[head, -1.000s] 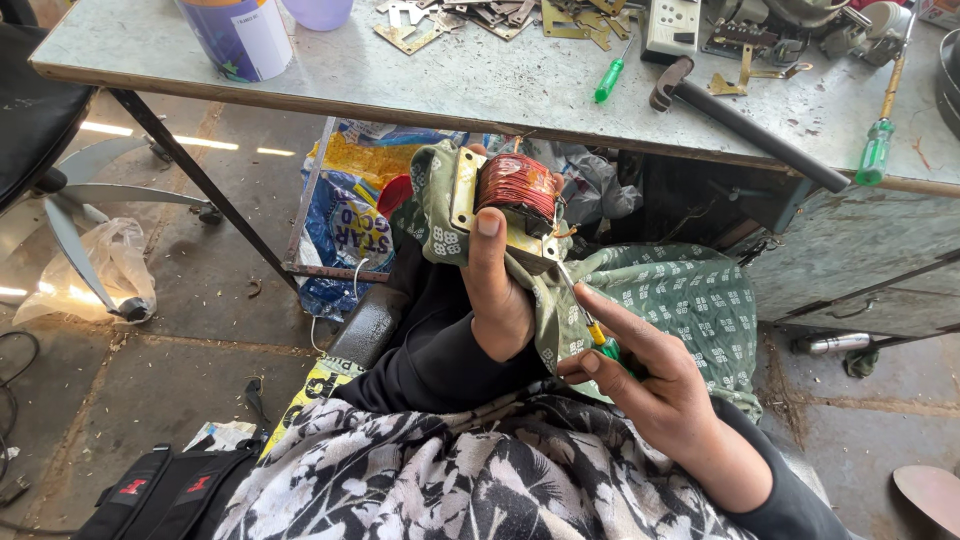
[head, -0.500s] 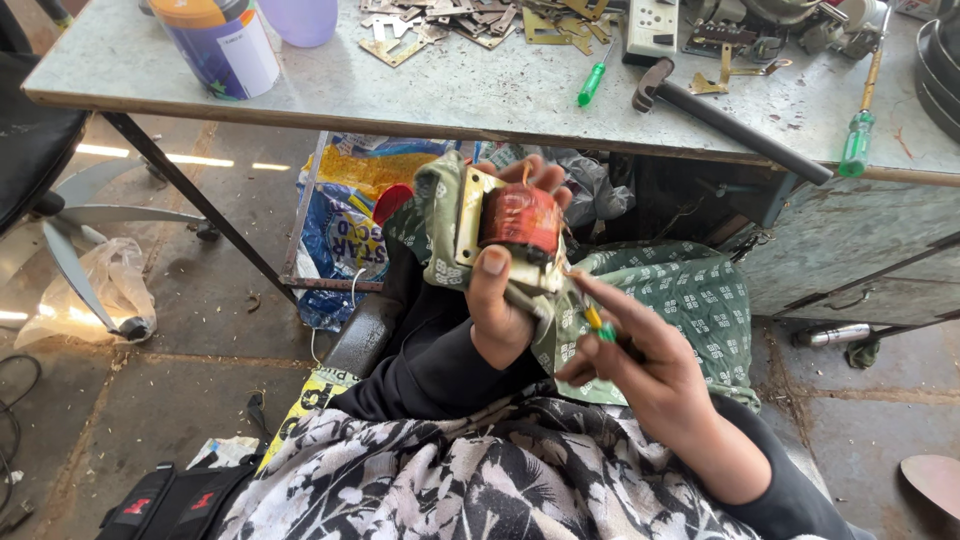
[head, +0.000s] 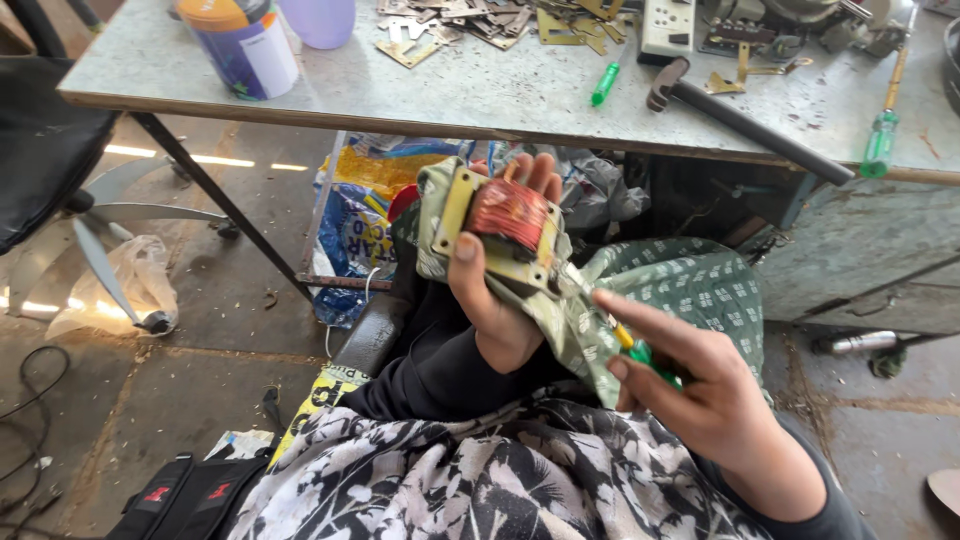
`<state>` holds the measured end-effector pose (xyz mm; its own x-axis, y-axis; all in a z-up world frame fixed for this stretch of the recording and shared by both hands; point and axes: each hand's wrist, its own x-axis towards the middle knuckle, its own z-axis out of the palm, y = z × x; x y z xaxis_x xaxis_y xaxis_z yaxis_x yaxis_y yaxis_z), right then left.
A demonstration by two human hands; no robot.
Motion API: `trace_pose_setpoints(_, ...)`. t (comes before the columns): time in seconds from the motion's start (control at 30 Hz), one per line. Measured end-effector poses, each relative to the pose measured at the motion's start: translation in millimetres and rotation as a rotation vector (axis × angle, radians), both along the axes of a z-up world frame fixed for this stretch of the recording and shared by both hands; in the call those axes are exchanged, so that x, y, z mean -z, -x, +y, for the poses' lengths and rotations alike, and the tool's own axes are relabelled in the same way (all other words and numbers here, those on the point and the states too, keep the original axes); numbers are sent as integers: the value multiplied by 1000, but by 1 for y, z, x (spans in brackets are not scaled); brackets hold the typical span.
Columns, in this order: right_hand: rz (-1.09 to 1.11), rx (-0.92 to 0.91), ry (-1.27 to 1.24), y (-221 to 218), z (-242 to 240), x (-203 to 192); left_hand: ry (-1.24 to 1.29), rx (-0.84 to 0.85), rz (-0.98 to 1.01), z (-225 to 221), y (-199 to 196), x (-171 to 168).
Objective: The person disassembles and repairs a transformer by using a screwdriver to remove internal components and scrapings bits of wire with a small blade.
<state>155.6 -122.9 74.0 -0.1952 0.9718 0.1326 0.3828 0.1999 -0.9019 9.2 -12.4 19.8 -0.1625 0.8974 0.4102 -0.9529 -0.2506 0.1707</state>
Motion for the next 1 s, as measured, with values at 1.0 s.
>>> trace_pose_setpoints(1.0, -109, 26, -153, 25, 21, 7, -107, -4, 103, -6, 18, -2)
